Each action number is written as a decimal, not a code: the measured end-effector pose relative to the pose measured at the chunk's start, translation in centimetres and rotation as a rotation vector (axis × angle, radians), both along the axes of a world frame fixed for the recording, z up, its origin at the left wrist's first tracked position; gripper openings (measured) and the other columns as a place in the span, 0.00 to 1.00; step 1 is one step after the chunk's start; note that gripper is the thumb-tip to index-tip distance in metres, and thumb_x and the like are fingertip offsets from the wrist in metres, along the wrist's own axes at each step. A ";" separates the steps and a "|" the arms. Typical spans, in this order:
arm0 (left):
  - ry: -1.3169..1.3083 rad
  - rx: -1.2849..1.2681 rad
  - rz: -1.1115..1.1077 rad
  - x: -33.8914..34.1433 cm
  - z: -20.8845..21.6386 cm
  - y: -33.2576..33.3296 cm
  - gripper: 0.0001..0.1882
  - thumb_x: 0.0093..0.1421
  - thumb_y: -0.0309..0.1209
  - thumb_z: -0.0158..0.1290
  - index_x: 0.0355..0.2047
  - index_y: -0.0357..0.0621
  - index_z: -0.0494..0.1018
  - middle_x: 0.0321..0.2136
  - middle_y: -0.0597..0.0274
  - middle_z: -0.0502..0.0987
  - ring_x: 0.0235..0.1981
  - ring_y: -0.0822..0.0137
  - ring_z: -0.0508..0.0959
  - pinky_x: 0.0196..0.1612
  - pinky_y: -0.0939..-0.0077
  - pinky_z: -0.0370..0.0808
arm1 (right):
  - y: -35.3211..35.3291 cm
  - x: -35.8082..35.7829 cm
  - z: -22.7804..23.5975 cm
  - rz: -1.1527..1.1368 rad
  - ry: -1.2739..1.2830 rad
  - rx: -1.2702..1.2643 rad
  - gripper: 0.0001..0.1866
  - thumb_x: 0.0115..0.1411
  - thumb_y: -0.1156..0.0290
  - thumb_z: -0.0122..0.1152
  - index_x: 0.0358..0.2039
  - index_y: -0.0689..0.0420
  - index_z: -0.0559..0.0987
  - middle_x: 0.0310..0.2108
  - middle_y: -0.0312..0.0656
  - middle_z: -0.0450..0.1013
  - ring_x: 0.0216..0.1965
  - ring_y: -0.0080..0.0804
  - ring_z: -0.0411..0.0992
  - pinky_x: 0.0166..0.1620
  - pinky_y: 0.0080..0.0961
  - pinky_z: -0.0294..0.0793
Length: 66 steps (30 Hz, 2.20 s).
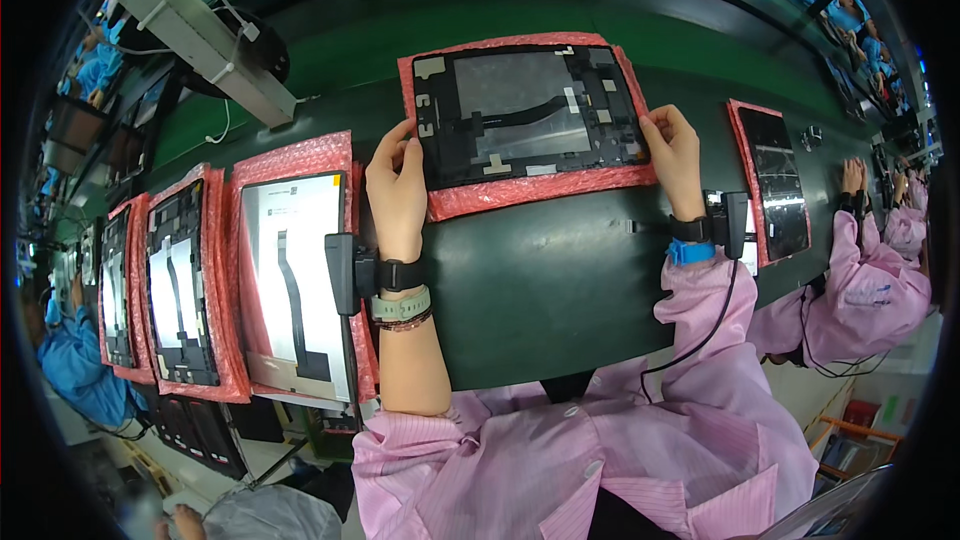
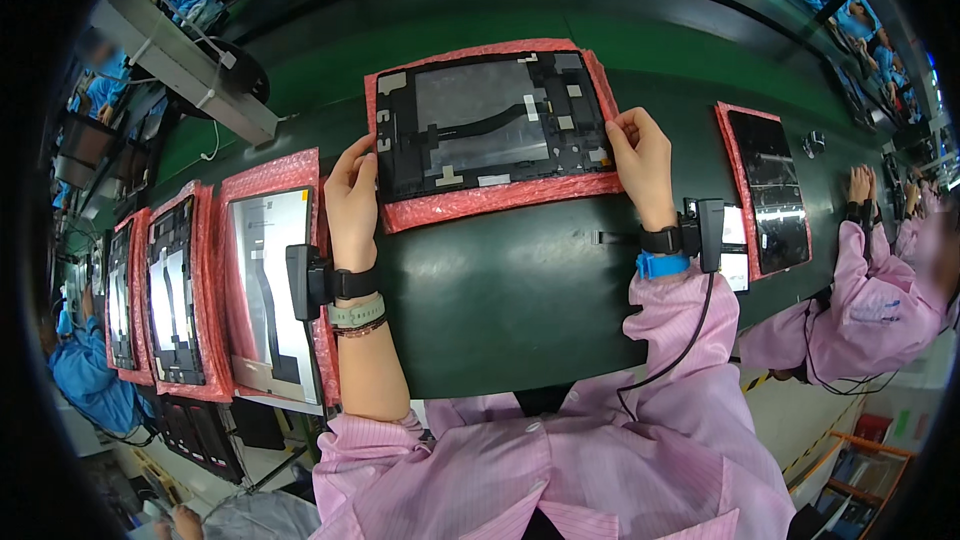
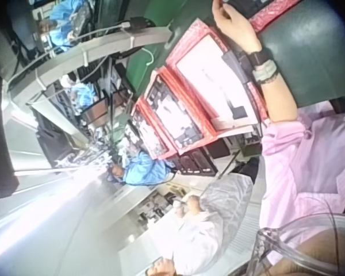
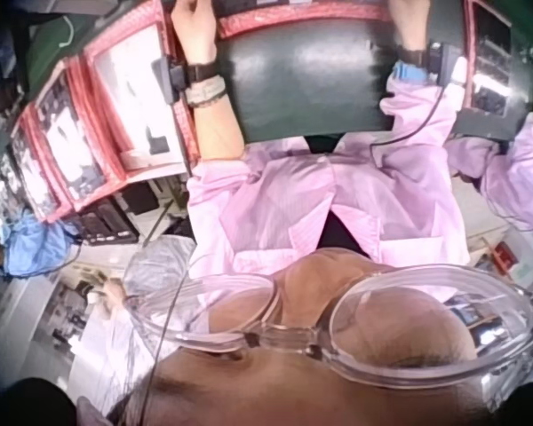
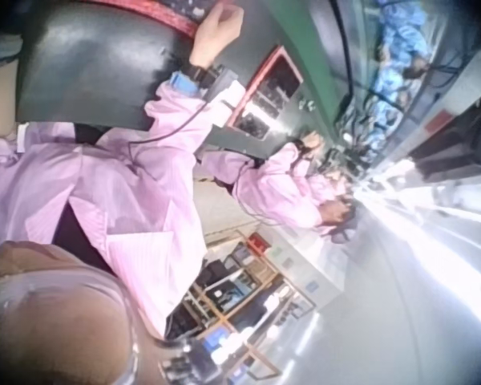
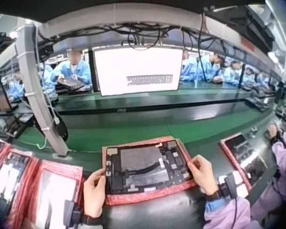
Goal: Assembling internal components and performing functional screen testing on tablet computers at an assembly line.
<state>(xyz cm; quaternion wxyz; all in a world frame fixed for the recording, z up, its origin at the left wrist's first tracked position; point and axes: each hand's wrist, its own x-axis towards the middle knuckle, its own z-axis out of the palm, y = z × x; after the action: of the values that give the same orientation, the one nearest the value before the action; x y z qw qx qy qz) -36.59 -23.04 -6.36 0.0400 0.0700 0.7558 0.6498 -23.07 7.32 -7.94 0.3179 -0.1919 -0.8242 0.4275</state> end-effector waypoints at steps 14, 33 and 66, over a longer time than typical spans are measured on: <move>0.021 -0.136 0.071 0.1 -0.2 -0.2 0.10 0.60 0.29 0.50 0.36 0.33 0.74 0.29 0.57 0.77 0.30 0.70 0.75 0.36 0.77 0.70 | -1.2 -0.3 0.1 -0.168 0.031 0.070 0.07 0.63 0.73 0.55 0.31 0.64 0.73 0.22 0.32 0.69 0.24 0.14 0.65 0.27 0.13 0.64; 0.360 -0.338 0.029 0.8 0.0 0.0 0.09 0.54 0.32 0.57 0.32 0.39 0.76 0.44 0.52 0.71 0.48 0.54 0.67 0.52 0.63 0.63 | 0.1 0.3 4.4 0.204 0.119 -1.088 0.13 0.64 0.67 0.52 0.46 0.59 0.76 0.40 0.34 0.76 0.40 0.21 0.74 0.42 0.20 0.72; -0.650 0.590 -0.300 21.3 2.9 -8.8 0.42 0.56 0.10 0.44 0.68 0.50 0.43 0.56 0.49 0.65 0.52 0.61 0.71 0.55 0.67 0.68 | -12.5 22.0 2.2 0.012 -0.178 -0.631 0.17 0.58 0.76 0.56 0.48 0.67 0.71 0.41 0.41 0.71 0.36 0.26 0.72 0.42 0.18 0.71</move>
<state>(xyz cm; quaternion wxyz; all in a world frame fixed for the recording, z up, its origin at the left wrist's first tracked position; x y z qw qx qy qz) -15.27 -31.88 -3.46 0.3467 -0.0204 0.4682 0.8125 -1.08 -5.14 -5.77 0.1671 -0.3127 -0.6765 0.6454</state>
